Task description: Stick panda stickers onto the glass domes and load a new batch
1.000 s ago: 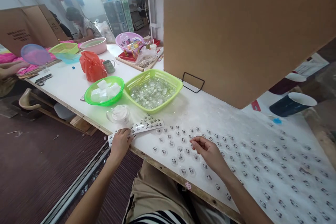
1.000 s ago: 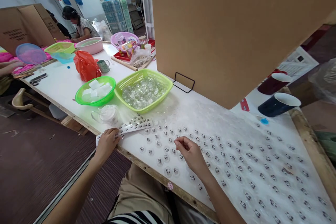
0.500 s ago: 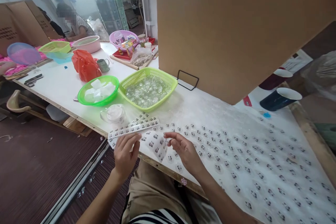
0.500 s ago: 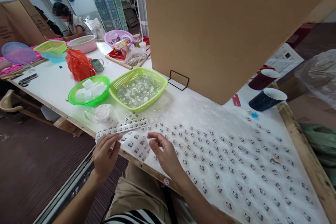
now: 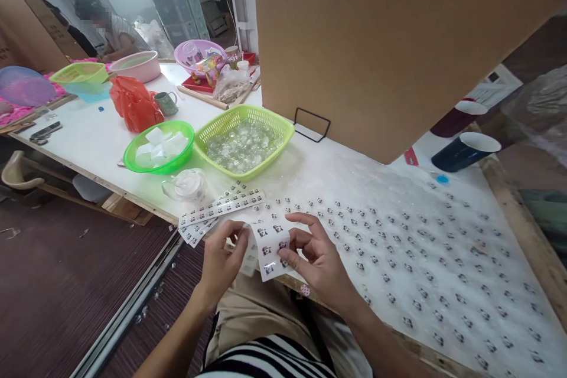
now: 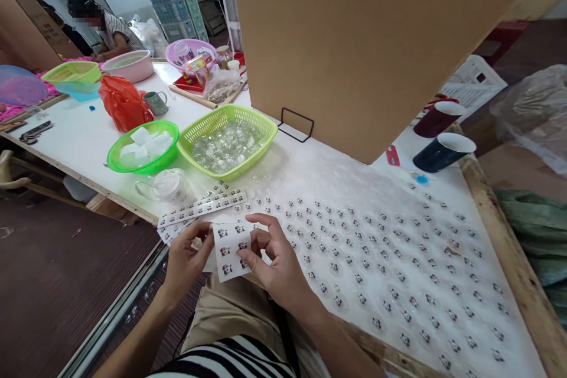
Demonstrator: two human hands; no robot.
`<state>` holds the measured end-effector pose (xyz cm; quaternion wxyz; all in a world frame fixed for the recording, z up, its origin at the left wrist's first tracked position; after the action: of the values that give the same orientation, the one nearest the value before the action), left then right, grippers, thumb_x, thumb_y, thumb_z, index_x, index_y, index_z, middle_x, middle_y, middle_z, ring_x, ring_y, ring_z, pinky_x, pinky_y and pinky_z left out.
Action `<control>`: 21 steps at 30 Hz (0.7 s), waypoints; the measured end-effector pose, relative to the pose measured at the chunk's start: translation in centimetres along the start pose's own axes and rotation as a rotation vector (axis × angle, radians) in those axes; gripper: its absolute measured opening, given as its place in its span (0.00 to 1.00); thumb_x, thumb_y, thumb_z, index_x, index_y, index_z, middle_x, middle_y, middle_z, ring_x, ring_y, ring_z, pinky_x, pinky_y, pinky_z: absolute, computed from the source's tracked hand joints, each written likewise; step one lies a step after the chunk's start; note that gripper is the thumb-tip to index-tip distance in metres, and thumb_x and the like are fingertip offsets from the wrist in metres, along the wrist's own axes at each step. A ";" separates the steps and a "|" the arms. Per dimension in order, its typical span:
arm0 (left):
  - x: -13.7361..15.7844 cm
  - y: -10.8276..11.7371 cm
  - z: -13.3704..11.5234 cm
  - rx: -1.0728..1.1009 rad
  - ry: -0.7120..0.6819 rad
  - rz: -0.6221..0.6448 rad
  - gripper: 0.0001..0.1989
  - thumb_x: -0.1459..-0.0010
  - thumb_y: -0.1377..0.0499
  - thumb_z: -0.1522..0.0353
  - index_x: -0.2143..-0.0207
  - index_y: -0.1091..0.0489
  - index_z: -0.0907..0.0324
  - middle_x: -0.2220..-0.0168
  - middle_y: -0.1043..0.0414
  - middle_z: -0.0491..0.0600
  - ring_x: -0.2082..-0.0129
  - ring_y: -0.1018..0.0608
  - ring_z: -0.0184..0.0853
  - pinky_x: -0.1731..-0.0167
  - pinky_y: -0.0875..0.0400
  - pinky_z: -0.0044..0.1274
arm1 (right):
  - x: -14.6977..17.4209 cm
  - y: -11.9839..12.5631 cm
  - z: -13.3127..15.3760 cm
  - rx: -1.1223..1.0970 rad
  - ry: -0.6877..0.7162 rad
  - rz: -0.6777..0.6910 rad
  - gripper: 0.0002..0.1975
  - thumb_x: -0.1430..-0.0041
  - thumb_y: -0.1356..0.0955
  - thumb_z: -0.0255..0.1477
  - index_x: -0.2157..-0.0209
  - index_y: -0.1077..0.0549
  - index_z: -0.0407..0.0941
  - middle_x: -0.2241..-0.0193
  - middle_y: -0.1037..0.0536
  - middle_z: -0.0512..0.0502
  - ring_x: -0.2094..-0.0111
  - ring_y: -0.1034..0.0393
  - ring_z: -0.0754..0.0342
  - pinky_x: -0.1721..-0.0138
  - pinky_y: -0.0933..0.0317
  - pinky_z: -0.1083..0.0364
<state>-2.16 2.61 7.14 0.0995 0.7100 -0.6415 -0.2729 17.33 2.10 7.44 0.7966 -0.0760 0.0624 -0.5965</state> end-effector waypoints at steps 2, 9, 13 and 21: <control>0.9 -0.6 -0.1 0.146 0.009 0.124 0.04 0.37 0.43 0.68 0.60 0.31 0.57 0.65 0.27 0.48 0.65 0.25 0.35 0.63 0.32 0.24 | -0.3 0.0 0.3 -0.069 -0.016 -0.029 0.17 0.42 0.29 0.35 0.52 0.32 0.50 0.72 0.27 0.52 0.71 0.33 0.57 0.69 0.36 0.57; 2.7 -1.4 -0.9 0.485 -0.050 0.183 0.13 0.36 0.43 0.61 0.51 0.37 0.52 0.43 0.35 0.55 0.45 0.31 0.44 0.48 0.35 0.34 | 0.3 -0.3 0.4 -0.189 -0.125 -0.028 0.11 0.45 0.27 0.36 0.61 0.26 0.48 0.71 0.25 0.50 0.71 0.32 0.58 0.71 0.36 0.59; 2.0 0.1 -2.9 0.389 -0.195 0.230 0.20 0.37 0.48 0.50 0.60 0.26 0.54 0.34 0.44 0.52 0.36 0.41 0.52 0.40 0.46 0.42 | 1.2 -0.6 1.8 -0.196 -0.114 0.023 0.11 0.43 0.28 0.37 0.60 0.25 0.47 0.74 0.27 0.51 0.75 0.36 0.60 0.74 0.40 0.60; 2.1 1.7 -4.7 0.343 -0.169 0.277 0.09 0.37 0.41 0.62 0.63 0.24 0.57 0.48 0.27 0.55 0.49 0.25 0.44 0.50 0.33 0.32 | 0.8 -2.5 2.2 -0.244 -0.162 0.024 0.11 0.43 0.28 0.39 0.62 0.27 0.48 0.73 0.30 0.52 0.77 0.38 0.61 0.77 0.42 0.61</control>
<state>-1.08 -0.62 11.35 -0.0400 0.5964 -0.7757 -0.2023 15.65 0.71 10.03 0.7909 -0.2193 0.0708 -0.5669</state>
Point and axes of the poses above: each hand's wrist, its own x-axis away from the middle knuckle, its own y-axis out of the back of the hand, z = x × y, the point moved 2 cm from there along -x, towards the middle knuckle
